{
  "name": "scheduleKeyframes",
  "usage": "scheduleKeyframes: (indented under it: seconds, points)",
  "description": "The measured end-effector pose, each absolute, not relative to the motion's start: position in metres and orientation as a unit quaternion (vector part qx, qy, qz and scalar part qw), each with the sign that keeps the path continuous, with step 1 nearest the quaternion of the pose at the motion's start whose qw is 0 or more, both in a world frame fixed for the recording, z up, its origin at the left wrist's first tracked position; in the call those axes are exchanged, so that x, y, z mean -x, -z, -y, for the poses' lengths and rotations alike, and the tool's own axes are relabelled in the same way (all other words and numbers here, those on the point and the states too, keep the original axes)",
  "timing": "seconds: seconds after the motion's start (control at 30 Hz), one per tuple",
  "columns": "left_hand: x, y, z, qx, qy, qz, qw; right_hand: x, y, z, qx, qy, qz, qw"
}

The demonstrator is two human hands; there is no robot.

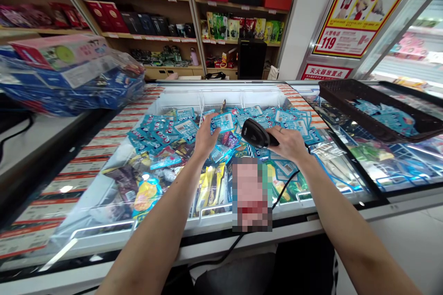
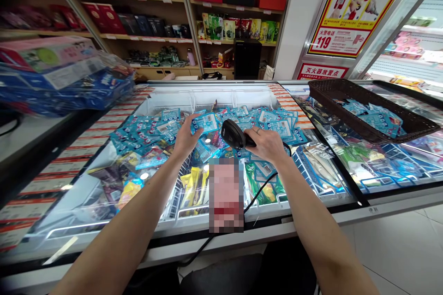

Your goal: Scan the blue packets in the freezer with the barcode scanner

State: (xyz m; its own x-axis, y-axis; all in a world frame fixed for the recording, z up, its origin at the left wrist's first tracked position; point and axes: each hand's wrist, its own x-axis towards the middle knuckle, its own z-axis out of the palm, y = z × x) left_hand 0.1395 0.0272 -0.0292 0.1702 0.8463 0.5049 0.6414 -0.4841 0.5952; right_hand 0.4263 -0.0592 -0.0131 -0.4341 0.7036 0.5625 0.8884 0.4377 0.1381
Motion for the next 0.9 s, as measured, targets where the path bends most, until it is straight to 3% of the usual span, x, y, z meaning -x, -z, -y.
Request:
scheduleKeyframes:
  seconds: [0.9]
  points:
    - [-0.1405,0.03,-0.0252,-0.774,-0.393,-0.488,0.09,-0.4212,0.014,0.0584,0.477,0.209,0.826,0.218]
